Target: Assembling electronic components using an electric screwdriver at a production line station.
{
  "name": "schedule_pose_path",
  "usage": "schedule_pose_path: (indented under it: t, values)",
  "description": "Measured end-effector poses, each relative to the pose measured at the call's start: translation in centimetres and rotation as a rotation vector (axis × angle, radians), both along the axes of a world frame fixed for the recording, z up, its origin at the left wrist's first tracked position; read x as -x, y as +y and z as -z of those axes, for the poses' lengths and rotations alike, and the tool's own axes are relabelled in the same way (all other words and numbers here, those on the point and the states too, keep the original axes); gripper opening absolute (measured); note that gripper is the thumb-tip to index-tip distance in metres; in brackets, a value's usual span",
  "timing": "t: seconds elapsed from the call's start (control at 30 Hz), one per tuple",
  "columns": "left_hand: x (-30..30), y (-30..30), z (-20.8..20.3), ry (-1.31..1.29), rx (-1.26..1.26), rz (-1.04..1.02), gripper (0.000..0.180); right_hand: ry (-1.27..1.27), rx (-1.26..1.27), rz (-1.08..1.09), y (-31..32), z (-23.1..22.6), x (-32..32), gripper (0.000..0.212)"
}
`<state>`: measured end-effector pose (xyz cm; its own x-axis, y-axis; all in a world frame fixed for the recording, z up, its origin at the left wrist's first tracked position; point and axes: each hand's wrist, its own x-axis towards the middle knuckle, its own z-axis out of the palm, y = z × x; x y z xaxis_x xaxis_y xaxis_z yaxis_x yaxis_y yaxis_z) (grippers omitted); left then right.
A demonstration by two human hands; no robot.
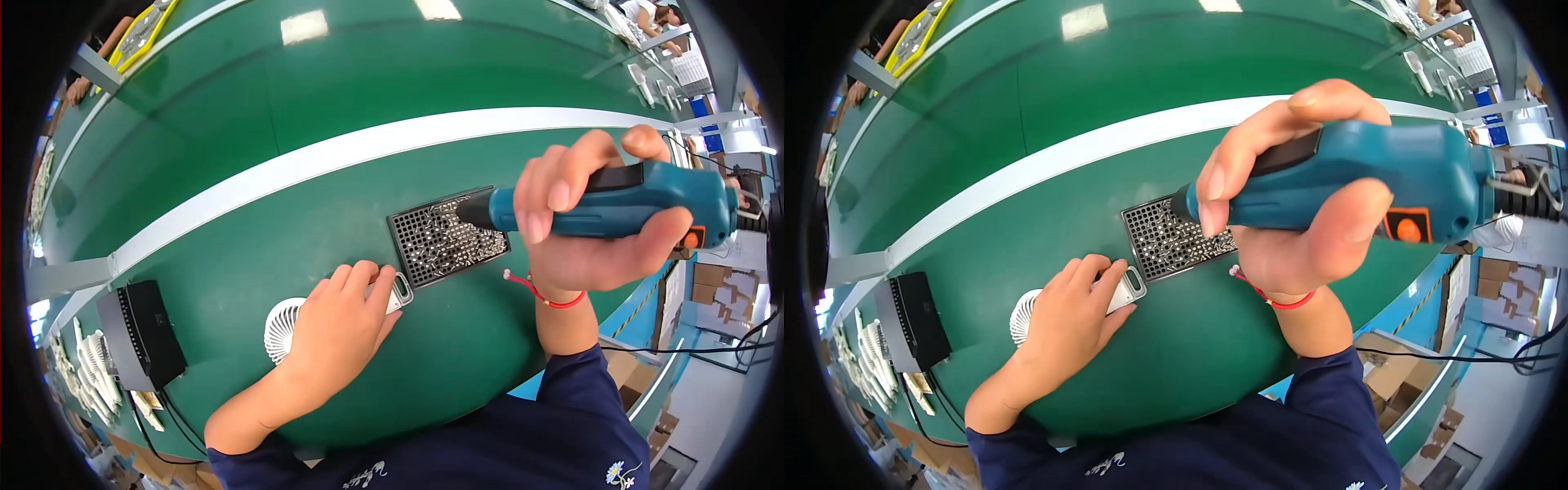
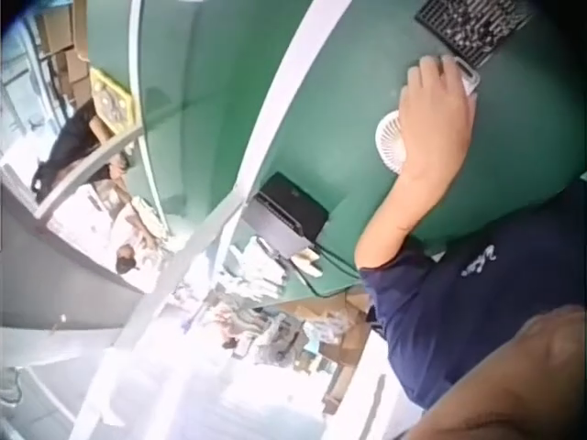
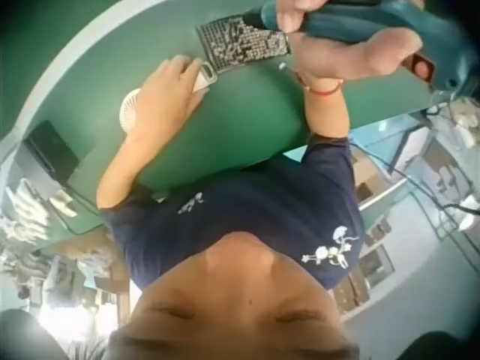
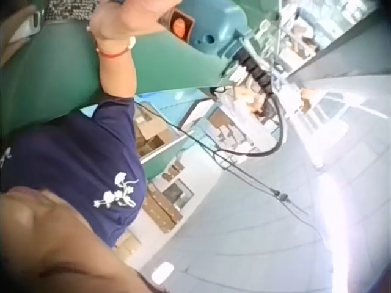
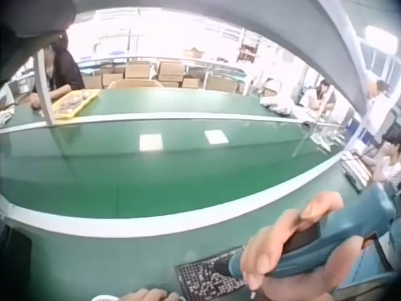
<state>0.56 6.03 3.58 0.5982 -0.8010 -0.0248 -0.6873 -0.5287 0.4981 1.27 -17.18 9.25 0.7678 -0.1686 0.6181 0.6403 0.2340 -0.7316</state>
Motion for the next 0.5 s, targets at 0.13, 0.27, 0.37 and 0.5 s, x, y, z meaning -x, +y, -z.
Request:
schedule_pose_path:
  t: [0.13, 0.27, 0.37, 0.5]
  values:
    - [0.2, 0.3, 0.2, -0.022, 0.016, -0.011, 0.045, 0.103, 0.009, 0.102, 0.2, 0.5, -0.3, 0.057]
    - [-0.1, 0.4, 0.2, -0.018, 0.02, -0.012, 0.046, 0.162, 0.016, 0.141, -0.4, 1.2, -0.5, 0.056]
    - [-0.1, 0.4, 0.2, 0.013, 0.021, -0.029, 0.047, 0.149, 0.009, 0.104, -0.5, 1.1, -0.6, 0.056]
    - [-0.1, 0.3, -0.1, 0.022, 0.009, -0.036, 0.047, 0.158, -0.003, 0.088, -0.6, 1.0, -0.5, 0.056]
